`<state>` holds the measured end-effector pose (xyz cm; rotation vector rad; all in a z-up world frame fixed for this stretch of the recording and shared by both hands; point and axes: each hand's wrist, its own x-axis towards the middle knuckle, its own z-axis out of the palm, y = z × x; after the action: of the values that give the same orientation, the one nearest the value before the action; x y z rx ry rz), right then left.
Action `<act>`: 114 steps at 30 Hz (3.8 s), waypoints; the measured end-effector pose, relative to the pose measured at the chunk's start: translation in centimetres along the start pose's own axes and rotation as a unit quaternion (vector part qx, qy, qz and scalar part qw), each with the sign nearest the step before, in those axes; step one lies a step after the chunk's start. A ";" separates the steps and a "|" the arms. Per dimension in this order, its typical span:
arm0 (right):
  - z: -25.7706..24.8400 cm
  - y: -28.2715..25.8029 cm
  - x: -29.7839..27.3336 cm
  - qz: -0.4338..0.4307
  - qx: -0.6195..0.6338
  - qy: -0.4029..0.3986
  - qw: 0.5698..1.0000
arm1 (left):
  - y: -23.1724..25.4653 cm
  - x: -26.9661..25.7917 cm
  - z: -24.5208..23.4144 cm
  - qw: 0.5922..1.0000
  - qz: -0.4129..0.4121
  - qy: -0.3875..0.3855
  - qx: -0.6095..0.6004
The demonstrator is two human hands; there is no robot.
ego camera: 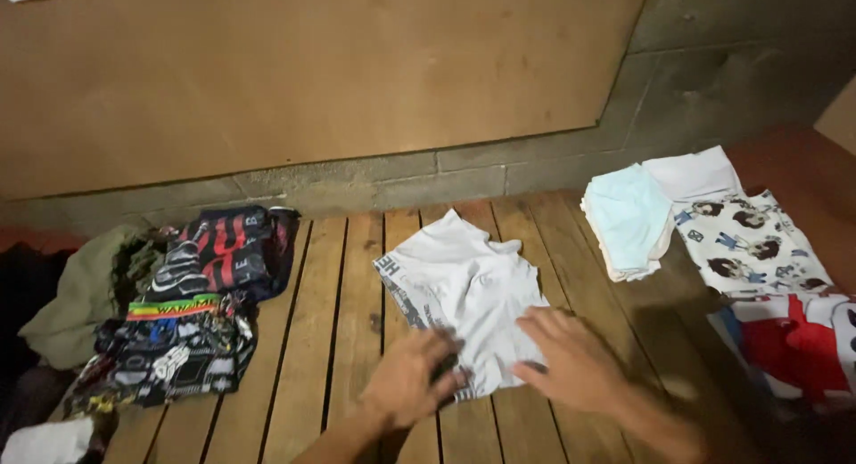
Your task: Folding various types of underwear on a wooden bench.
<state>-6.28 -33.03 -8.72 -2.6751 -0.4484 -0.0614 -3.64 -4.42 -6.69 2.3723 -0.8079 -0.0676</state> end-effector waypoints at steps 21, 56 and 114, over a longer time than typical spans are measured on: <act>-2.2 -3.0 -4.6 -0.049 0.012 -0.179 0.983 | -12.8 4.6 5.2 0.844 -0.432 0.161 -0.275; 2.8 0.4 -2.3 -0.264 -0.052 -0.162 0.949 | -0.6 -7.7 -2.4 0.980 -0.004 -0.170 0.101; 3.2 2.0 7.1 -0.109 -0.037 0.015 0.993 | -5.5 -3.7 0.4 0.971 -0.184 0.100 -0.112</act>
<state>0.96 -31.29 -11.63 -2.6815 -0.7391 -0.1854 -3.83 0.84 -10.73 2.2392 -0.2448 -0.0667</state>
